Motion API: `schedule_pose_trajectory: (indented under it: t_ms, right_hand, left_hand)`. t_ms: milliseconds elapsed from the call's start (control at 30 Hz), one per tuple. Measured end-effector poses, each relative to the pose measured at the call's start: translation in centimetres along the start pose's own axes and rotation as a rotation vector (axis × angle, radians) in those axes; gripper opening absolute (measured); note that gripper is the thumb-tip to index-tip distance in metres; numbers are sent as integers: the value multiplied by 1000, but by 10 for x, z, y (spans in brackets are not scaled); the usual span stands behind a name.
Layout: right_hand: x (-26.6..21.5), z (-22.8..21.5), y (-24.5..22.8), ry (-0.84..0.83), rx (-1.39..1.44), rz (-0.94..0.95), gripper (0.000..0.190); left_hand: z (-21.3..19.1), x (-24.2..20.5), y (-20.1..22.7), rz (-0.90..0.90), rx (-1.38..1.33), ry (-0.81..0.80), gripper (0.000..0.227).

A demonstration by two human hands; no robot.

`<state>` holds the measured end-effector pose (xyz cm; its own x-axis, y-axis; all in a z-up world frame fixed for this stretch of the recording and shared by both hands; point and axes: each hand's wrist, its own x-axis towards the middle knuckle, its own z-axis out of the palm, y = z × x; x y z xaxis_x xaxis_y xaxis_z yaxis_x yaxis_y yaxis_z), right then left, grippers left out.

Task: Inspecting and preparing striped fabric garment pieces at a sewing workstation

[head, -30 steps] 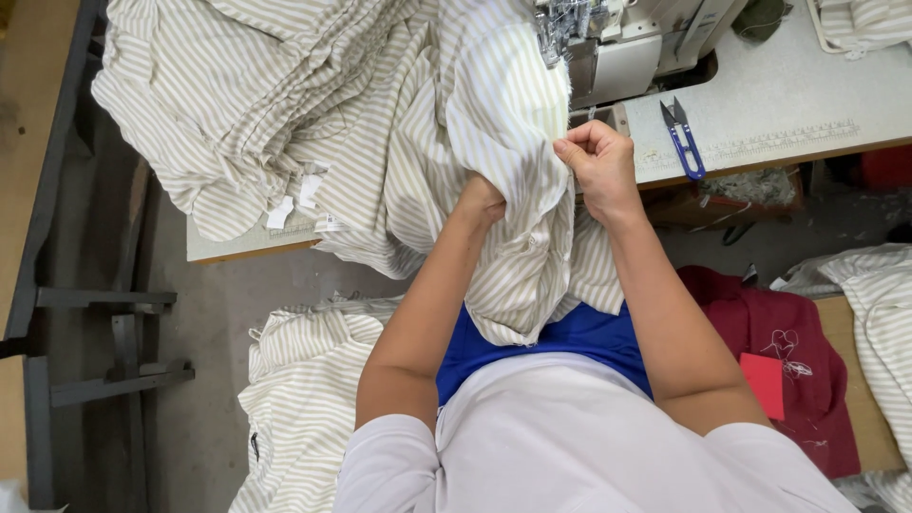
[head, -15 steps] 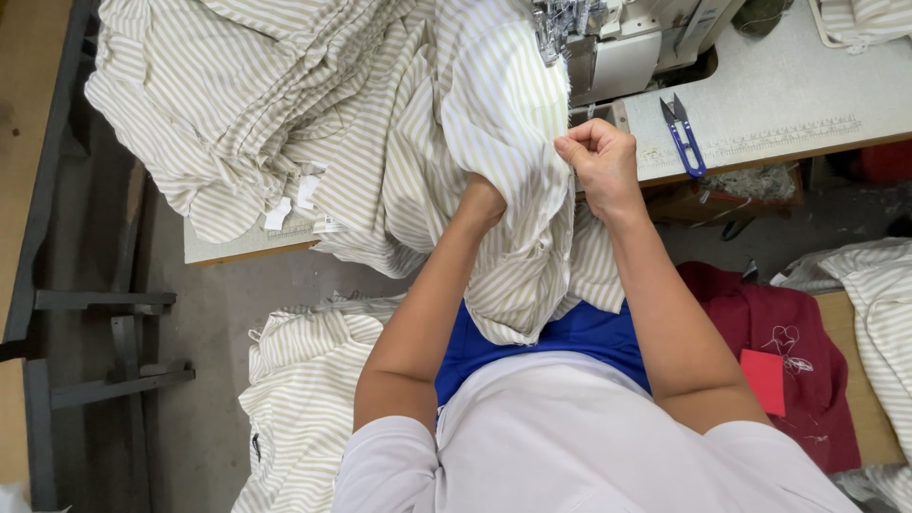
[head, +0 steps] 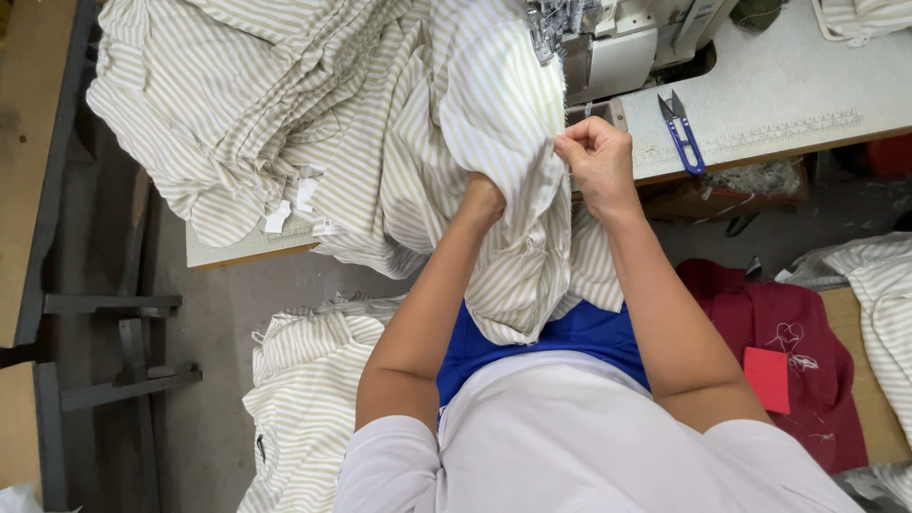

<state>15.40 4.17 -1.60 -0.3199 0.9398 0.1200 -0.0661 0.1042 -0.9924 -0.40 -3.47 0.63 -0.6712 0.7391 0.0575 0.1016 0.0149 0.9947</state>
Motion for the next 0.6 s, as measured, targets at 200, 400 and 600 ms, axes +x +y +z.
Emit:
schedule_pose_trajectory:
  t_ms: [200,400,600]
  right_hand:
    - [4,-2,9,-46,14,-1,6]
    - [-6,3,7,-7,67,16,6]
    - [-12,4,-16,-46,72,64,13]
  left_hand:
    - [-10,10,13,66,46,38,19]
    - [-18,43,30,137,85,69,18]
    - [-25,39,47,219,125,95,18]
